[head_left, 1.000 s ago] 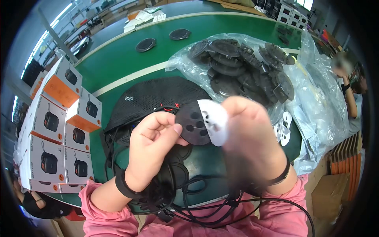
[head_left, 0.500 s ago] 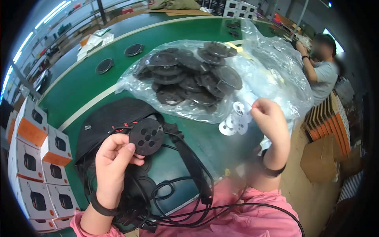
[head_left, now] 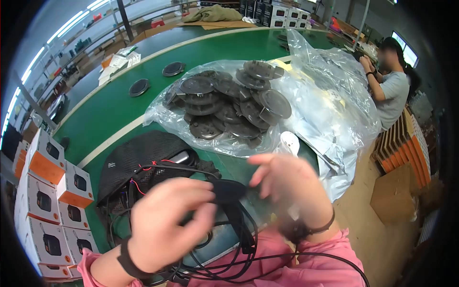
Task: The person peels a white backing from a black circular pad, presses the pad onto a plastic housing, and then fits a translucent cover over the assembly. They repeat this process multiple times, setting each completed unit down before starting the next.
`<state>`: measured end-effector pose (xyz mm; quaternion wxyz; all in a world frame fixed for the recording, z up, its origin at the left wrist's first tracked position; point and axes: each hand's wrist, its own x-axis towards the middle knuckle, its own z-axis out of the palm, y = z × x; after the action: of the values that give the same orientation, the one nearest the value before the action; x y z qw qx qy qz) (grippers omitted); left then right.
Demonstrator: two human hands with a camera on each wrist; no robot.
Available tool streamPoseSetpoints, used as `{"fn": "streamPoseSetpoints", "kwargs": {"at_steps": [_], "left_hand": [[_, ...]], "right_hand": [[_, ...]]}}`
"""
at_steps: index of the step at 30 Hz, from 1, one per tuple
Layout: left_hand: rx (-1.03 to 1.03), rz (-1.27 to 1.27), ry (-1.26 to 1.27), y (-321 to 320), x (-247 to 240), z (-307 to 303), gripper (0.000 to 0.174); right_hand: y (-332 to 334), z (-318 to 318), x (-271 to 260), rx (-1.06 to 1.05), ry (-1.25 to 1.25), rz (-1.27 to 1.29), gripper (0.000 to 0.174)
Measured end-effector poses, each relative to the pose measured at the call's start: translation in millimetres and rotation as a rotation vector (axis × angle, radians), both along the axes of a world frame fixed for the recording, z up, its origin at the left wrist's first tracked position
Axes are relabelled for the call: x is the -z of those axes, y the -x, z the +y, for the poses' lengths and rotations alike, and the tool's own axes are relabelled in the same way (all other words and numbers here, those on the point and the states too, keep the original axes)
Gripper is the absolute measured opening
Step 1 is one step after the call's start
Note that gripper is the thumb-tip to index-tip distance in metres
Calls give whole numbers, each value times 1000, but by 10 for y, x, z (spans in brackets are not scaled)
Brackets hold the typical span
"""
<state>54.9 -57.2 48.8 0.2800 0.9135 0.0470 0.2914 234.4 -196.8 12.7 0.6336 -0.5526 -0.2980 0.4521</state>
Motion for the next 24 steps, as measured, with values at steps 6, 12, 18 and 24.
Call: {"fn": "streamPoseSetpoints", "kwargs": {"at_steps": [6,12,18,24], "left_hand": [[191,-51,-445,-372,98,-119,26],[-251,47,-227,-999,117,814,29],[-639,263,91,-1434,281,1837,46],[-517,219,266,-1481,580,1873,37]], "right_hand": [[118,122,99,322,-406,211,38],[-116,-97,290,383,-446,101,27],[-48,-233,285,211,-411,215,18],[-106,-362,235,137,-365,95,18]]}}
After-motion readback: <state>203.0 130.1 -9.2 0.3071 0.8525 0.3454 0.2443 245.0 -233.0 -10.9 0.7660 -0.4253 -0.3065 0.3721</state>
